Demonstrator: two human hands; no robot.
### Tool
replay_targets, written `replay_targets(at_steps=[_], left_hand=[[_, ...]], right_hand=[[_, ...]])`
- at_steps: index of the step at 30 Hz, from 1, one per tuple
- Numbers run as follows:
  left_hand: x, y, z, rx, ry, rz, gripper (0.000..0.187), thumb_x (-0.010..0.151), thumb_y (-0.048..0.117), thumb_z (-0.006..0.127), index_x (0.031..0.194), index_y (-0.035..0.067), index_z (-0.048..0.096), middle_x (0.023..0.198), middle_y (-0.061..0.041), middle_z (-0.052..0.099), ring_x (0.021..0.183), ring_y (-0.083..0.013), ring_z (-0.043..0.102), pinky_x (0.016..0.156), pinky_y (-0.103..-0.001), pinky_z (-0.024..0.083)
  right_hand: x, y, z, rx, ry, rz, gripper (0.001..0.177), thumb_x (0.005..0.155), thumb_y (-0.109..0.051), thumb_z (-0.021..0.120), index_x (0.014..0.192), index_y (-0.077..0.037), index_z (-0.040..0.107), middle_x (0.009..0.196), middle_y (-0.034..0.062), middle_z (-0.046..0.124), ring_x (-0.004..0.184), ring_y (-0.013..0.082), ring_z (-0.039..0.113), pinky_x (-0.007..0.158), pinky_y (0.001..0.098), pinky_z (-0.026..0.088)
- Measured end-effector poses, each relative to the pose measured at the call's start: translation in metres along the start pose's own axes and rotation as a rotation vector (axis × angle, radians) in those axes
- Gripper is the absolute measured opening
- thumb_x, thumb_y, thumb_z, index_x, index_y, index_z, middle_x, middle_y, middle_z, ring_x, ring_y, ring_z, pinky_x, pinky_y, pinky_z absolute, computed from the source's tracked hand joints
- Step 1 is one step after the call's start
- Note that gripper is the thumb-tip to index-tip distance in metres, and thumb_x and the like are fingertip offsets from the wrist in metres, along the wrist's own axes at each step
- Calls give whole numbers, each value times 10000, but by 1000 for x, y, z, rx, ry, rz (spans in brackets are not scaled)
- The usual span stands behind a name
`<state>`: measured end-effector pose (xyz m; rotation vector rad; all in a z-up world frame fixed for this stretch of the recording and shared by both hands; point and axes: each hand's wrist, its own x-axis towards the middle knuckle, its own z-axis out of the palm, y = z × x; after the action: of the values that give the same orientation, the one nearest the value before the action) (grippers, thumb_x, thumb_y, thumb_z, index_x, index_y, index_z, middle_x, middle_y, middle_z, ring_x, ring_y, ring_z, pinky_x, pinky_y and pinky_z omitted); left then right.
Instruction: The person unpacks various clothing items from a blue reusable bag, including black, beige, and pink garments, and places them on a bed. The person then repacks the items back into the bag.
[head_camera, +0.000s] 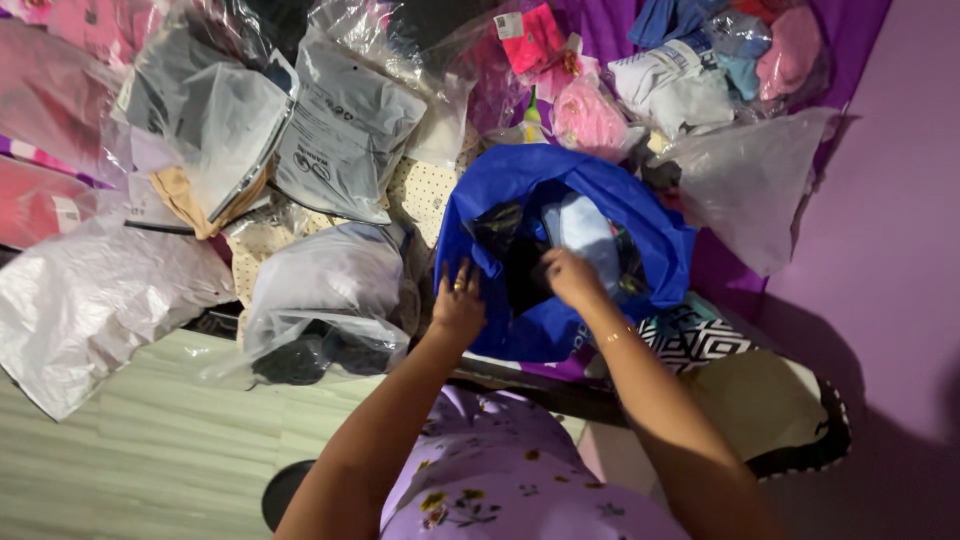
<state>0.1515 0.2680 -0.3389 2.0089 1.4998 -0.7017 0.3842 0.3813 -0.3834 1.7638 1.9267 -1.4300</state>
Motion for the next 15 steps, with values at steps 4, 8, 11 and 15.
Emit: replay_targets(at_steps=[4,8,11,15], left_hand=[[-5,12,15,-51,179,-45,383,934,360,546,1158,146,770,1630,-178,316,1531,-415,172,1171,-715,76],[-12,18,34,-151,410,-34,324,901,311,578,1006,103,803,1559,-233,446,1509,-440,292,1183,-714,150],[-15,24,42,-187,513,-36,312,867,301,589,941,84,801,1501,-236,510,1469,-443,348,1167,-710,197],[-17,25,38,-225,480,-45,332,895,335,588,987,94,797,1532,-221,480,1493,-427,325,1195,-678,176]], right_hand=[[9,8,-18,-483,326,-59,861,737,-303,822,1485,-73,464,1546,274,363,1450,443,328,1163,516,328],[-19,-9,-19,-564,11,75,1043,712,-445,877,1591,-320,331,1629,247,-80,1495,524,-41,1215,576,145],[-35,-17,-16,-689,-126,139,928,755,-417,865,1543,-393,377,1686,179,-92,1506,567,-41,1219,619,164],[-27,3,-13,-802,133,-56,694,817,-220,814,1438,-307,517,1688,210,87,1473,552,196,1195,588,278]])
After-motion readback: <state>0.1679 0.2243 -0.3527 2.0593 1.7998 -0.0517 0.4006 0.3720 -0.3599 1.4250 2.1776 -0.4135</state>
